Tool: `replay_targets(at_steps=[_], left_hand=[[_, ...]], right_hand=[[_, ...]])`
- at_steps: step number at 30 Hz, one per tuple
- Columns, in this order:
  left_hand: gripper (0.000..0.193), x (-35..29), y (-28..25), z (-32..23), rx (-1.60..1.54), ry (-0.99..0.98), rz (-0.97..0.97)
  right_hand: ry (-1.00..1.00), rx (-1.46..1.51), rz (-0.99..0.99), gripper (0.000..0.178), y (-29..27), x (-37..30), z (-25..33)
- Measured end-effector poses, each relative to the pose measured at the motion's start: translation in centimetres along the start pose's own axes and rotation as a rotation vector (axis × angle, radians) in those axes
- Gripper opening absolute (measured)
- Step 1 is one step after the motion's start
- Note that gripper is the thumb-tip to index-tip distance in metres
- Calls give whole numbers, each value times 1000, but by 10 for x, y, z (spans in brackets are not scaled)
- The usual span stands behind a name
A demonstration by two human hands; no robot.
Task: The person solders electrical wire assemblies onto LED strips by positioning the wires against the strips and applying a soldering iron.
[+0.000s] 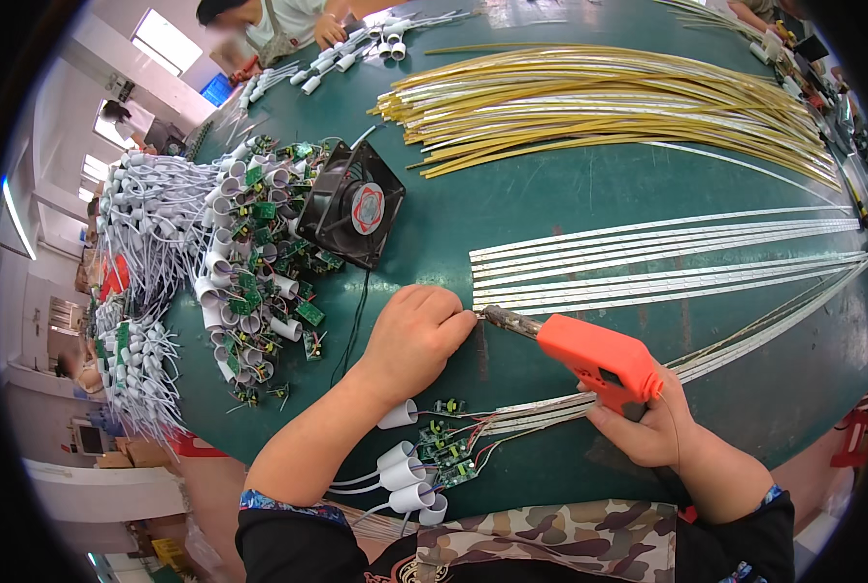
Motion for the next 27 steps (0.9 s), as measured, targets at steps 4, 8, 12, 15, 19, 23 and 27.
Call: replay_targets(at_steps=[4,8,12,15,19,23,27], left_hand=[[17,0,1,-1,13,1,-3],[18,-1,2,0,21,-5,5],[14,0,1,-2,37,10,-5],[14,-1,2,-2,40,5,5],[14,0,1,-3,39,5,10],[19,0,3,-1,9,-12,13],[20,0,2,0,11,-20,18]], right_hand=[[15,-6,21,52,1,-1,-3],[-48,-83,6,52,1,-1,2],[3,3,5,52,-1,-3,-1],[-33,-33,1,51,-5,-4,3],[-86,-90,-2,51,-3,-2,5],[-57,-71,17,54,0,-2,4],[-70,-149,36,56,1,0,8]])
Point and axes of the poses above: each hand's wrist, its own x-axis towards the middle knuckle, its own y-axis out of the palm, z = x × y, the point moved 9 cm from there along x, towards the middle knuckle, and after that the axes turned 2 degrees about z, right-handed, at the moved point
